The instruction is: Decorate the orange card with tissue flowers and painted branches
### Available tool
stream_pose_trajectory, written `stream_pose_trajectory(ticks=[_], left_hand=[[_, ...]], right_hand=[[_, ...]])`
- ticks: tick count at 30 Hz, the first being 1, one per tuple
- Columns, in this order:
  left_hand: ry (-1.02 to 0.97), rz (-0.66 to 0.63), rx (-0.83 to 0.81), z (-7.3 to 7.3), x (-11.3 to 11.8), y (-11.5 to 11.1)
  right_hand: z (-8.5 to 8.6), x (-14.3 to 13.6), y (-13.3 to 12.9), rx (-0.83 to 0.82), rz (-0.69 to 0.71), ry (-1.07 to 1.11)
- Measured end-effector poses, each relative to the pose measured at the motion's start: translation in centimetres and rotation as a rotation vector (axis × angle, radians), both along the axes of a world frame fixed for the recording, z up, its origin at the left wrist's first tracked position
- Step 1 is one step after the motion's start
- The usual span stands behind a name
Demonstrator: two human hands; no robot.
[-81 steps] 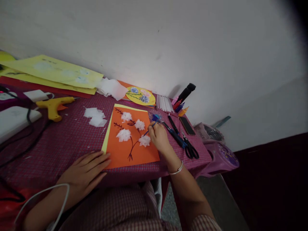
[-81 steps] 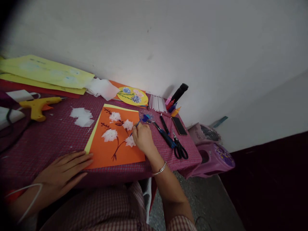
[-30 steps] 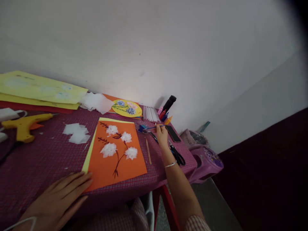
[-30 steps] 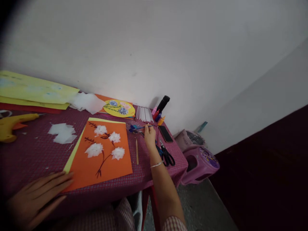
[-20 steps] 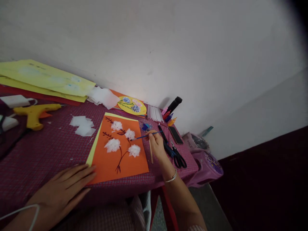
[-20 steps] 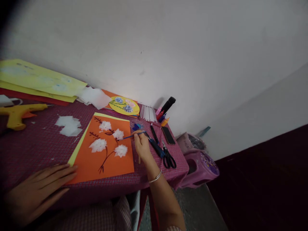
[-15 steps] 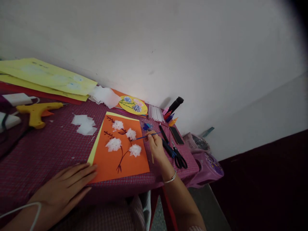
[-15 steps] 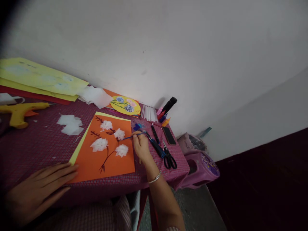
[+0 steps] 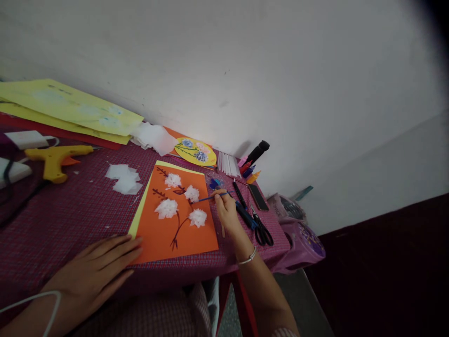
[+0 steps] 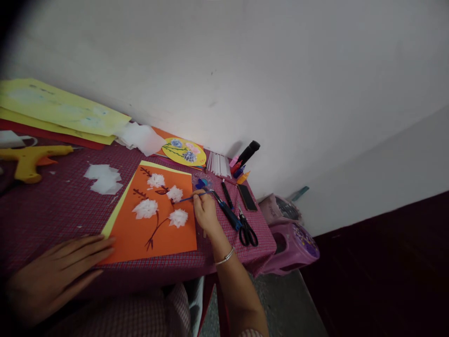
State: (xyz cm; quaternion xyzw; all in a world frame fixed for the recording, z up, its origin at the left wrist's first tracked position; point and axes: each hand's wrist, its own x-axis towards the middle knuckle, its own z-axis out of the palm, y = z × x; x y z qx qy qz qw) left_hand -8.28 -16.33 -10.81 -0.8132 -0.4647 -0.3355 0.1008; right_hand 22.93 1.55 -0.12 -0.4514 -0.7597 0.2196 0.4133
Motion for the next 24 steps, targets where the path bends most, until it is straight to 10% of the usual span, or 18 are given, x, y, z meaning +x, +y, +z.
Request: stream_pose_trajectory(ticks=[24], left_hand=[[0.089,-0.061,0.096,0.4,-0.8,0.7]], right_hand=[[1.9,-0.2,0.2,-0.044,0.002,0.135]])
